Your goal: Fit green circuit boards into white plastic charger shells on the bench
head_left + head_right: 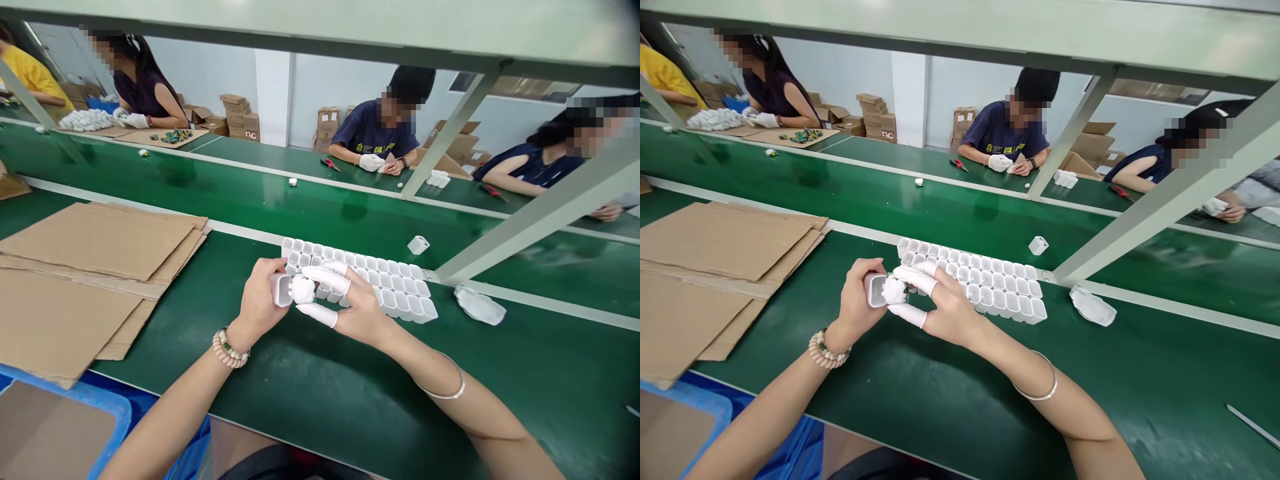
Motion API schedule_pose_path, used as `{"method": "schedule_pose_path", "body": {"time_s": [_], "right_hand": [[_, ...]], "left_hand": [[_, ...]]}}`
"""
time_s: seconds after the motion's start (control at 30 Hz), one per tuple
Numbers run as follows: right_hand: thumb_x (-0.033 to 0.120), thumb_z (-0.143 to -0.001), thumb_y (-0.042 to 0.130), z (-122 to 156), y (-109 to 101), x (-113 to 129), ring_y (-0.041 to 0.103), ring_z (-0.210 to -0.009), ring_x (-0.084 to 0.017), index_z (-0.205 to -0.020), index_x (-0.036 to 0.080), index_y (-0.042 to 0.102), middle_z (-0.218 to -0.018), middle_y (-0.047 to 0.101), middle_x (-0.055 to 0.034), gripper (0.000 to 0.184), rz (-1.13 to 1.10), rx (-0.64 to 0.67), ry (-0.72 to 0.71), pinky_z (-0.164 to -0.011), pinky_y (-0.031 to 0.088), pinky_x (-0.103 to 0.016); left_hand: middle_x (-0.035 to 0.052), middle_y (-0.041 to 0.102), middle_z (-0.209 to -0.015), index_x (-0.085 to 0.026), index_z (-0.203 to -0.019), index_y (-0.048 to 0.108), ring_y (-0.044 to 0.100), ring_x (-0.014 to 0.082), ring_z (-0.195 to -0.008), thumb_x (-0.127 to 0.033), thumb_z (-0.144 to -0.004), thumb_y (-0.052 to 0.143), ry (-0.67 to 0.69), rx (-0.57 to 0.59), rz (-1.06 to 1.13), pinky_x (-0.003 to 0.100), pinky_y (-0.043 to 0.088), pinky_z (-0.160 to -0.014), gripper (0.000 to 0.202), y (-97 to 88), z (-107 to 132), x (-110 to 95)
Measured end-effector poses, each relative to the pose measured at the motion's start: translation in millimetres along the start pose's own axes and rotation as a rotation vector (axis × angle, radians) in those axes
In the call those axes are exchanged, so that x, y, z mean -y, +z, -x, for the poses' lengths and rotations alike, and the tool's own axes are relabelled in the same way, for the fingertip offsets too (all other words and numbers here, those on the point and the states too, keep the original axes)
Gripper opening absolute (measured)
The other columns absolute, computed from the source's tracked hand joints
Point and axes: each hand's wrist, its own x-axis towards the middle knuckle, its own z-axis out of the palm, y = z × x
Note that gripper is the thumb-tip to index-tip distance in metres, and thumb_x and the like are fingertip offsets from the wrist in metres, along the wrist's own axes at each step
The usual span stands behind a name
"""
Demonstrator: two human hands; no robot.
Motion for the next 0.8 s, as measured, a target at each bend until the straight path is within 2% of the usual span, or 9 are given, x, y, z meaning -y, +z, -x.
{"method": "schedule_pose_path", "body": {"time_s": [0.3,0.53,0.8], "right_hand": [[0.019,-0.086,0.072,6.6,2.3,-1.0,0.068,-0.106,-0.023,-0.15,0.037,0.042,-0.122,0.064,-0.0079,0.072,0.007,0.055,-0.002,-0.091,0.061,-0.039],[0.021,-0.088,0.071,5.8,0.9,3.6,0.068,-0.105,-0.023,-0.149,0.038,0.042,-0.118,0.063,-0.0074,0.07,0.01,0.11,0.063,-0.086,0.062,-0.037],[0.019,-0.088,0.069,8.3,3.2,5.9,0.066,-0.109,-0.024,-0.15,0.035,0.041,-0.122,0.061,-0.009,0.069,0.041,0.091,0.082,-0.091,0.061,-0.04]], "left_hand": [[0.0011,0.061,-0.092,-0.025,-0.122,0.045,0.062,0.0181,-0.079,-0.019,-0.08,0.064,0.004,-0.003,-0.032,0.031,0.05,-0.065,0.047,0.0,-0.8,1.7],[0.0023,0.064,-0.094,-0.026,-0.123,0.046,0.063,0.0193,-0.081,-0.022,-0.082,0.063,0.041,0.008,-0.054,0.031,0.051,-0.064,0.044,-0.3,-1.5,1.5],[0.0028,0.064,-0.095,-0.026,-0.126,0.045,0.063,0.0195,-0.081,-0.021,-0.082,0.064,0.053,-0.014,-0.054,0.03,0.05,-0.063,0.048,0.9,-1.7,1.4]]}}
